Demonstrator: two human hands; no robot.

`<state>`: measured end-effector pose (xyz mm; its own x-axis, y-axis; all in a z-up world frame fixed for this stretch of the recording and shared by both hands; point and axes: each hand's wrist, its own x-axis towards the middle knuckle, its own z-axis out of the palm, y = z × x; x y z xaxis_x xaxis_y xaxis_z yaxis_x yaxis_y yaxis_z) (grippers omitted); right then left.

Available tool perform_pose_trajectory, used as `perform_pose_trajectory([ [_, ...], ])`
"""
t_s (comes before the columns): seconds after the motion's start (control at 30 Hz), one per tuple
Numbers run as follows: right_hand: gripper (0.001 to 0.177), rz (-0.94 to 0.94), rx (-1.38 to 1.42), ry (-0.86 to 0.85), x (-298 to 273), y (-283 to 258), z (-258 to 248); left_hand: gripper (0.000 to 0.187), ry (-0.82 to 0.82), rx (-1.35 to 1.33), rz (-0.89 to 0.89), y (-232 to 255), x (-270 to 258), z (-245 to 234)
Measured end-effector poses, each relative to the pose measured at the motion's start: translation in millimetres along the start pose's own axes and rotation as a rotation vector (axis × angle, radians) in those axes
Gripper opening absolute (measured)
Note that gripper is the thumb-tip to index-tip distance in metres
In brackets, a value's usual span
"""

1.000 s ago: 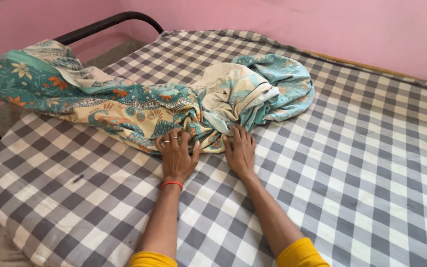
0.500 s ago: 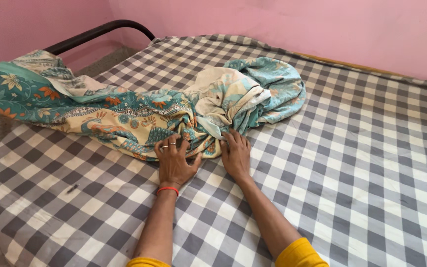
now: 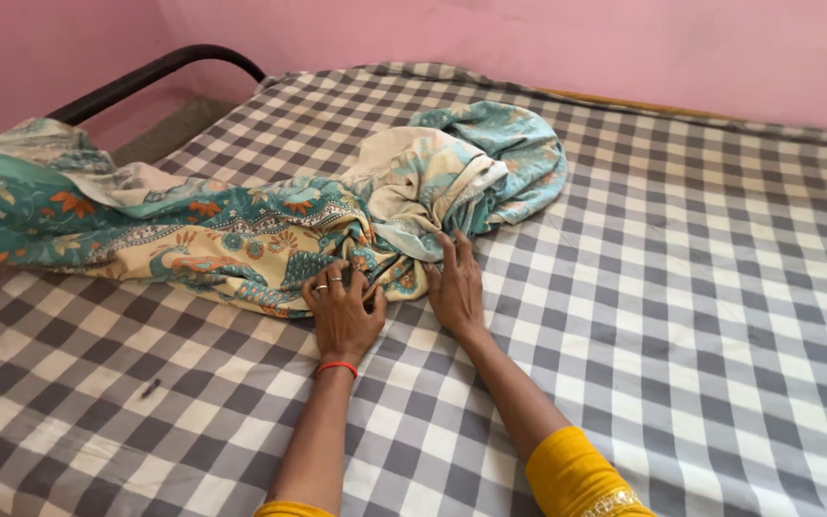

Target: The person picks up a patterned bedspread from the floor and spreads it across a bed. They then smooth the fabric and fold it several times by hand on the mattress.

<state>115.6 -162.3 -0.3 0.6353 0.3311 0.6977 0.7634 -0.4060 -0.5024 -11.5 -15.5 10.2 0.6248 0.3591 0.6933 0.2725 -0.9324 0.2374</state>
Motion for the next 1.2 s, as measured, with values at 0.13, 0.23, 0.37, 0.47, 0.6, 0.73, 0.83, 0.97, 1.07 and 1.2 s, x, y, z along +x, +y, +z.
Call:
perform_pose_trajectory([
  [0.13, 0.051, 0.029, -0.027, 0.017, 2, -1, 2, 0.040, 0.041, -0.021, 0.047, 0, 2, -5],
  [0.23, 0.034, -0.030, -0.136, -0.059, -2, 12, 9, 0.048, 0.075, -0.072, 0.075, 0, 6, -11],
  [0.37, 0.031, 0.081, -0.197, -0.167, 4, 37, 28, 0.030, -0.065, -0.106, 0.037, -3, 6, -13],
  [0.47, 0.037, 0.171, -0.220, -0.282, 7, 52, 33, 0.020, 0.028, -0.121, 0.026, -5, 2, -9],
  [0.6, 0.044, 0.259, -0.188, -0.366, 17, 71, 39, 0.010, 0.076, -0.158, -0.021, -10, -2, -8],
  [0.73, 0.043, 0.224, -0.097, -0.390, 22, 110, 52, 0.013, 0.101, -0.208, -0.047, -11, 3, -9],
  [0.83, 0.039, 0.188, 0.011, -0.406, 30, 141, 65, 0.014, 0.084, -0.207, -0.073, -11, 5, -5],
  [0.97, 0.034, 0.113, -0.024, -0.460, 37, 148, 61, 0.017, 0.048, -0.156, -0.120, -12, 3, -1],
  [1.07, 0.031, 0.141, -0.062, -0.560, 64, 131, 42, 0.030, 0.020, -0.131, -0.106, -12, 7, -2],
  [1.2, 0.029, 0.281, 0.081, -0.637, 79, 116, 24, 0.032, 0.068, -0.146, -0.094, -9, 7, -3],
])
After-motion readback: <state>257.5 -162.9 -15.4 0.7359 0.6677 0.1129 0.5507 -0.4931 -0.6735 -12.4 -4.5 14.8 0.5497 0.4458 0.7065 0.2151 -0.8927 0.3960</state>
